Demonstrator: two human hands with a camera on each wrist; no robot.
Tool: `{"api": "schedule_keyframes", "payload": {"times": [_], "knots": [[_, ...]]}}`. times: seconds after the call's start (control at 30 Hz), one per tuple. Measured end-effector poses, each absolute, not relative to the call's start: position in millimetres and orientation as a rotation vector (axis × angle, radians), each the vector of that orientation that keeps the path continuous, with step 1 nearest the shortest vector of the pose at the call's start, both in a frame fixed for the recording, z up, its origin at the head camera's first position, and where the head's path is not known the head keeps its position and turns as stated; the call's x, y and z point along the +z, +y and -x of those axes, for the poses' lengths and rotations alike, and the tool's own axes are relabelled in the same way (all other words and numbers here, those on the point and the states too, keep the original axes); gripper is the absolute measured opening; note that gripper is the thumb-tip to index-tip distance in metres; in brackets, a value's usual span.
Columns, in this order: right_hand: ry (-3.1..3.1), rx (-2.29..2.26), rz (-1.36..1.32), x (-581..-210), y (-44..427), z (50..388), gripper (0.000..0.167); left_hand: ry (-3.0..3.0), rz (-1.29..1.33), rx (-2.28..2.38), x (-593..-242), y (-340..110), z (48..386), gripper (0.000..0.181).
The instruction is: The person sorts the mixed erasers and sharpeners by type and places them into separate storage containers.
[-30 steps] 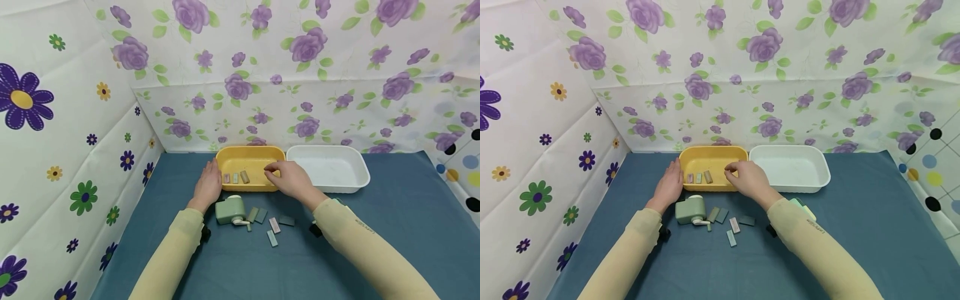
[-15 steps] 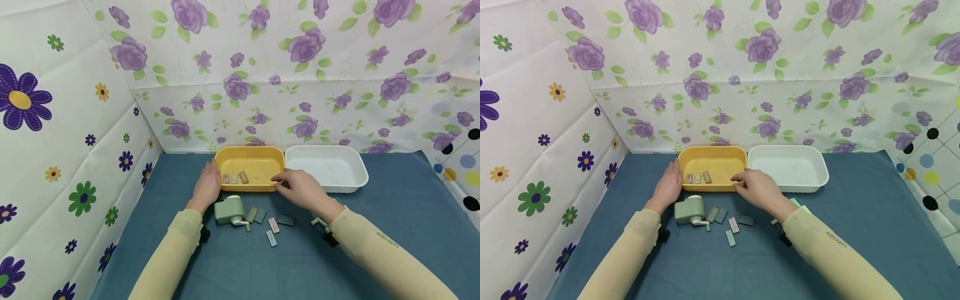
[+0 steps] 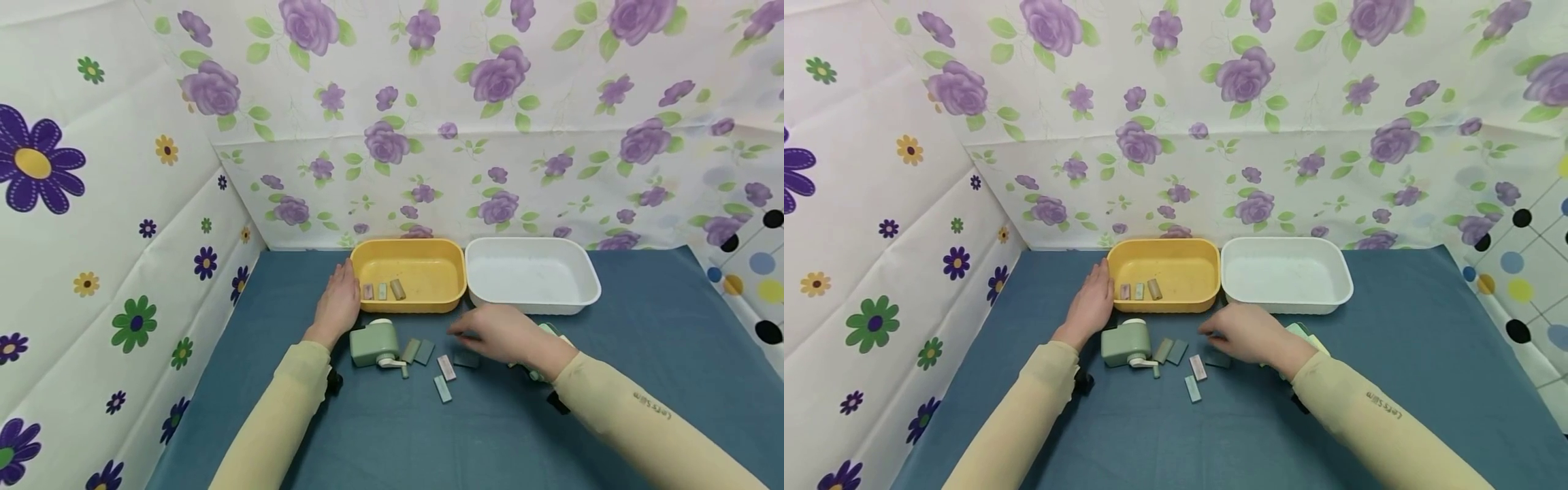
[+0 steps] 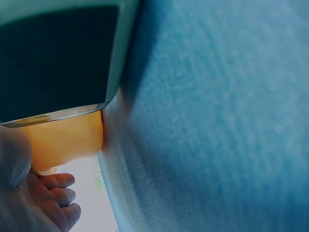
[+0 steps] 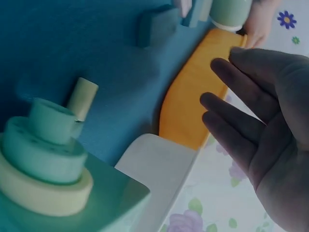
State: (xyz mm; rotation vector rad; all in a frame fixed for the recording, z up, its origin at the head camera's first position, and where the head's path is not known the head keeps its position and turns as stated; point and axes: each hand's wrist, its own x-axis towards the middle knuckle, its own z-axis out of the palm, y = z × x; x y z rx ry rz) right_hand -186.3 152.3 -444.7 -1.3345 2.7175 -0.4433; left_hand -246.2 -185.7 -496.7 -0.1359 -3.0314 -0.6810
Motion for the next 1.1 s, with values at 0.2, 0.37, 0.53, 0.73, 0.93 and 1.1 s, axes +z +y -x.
{"api": "schedule_keyframes", "payload": {"times": [0.2, 0.37, 0.53, 0.73, 0.93, 1.1], "knots": [[2.668, -0.264, 1.457, -456, 154, 181, 0.031, -3.034, 0.127, -0.685, -497, -185, 248, 0.059], [2.631, -0.193, 1.471, -460, 154, 176, 0.041, -3.030, 0.129, -0.689, -496, -185, 248, 0.059], [2.580, -0.184, 1.421, -463, 154, 172, 0.047, -3.032, 0.132, -0.673, -496, -186, 247, 0.058], [2.576, -0.158, 1.357, -469, 157, 169, 0.051, -3.031, 0.125, -0.677, -496, -185, 246, 0.058], [2.620, -0.087, 1.426, -475, 156, 168, 0.055, -3.028, 0.137, -0.700, -497, -186, 247, 0.058], [2.650, 0.012, 1.495, -477, 153, 168, 0.058, -3.033, 0.145, -0.686, -498, -187, 248, 0.059]]}}
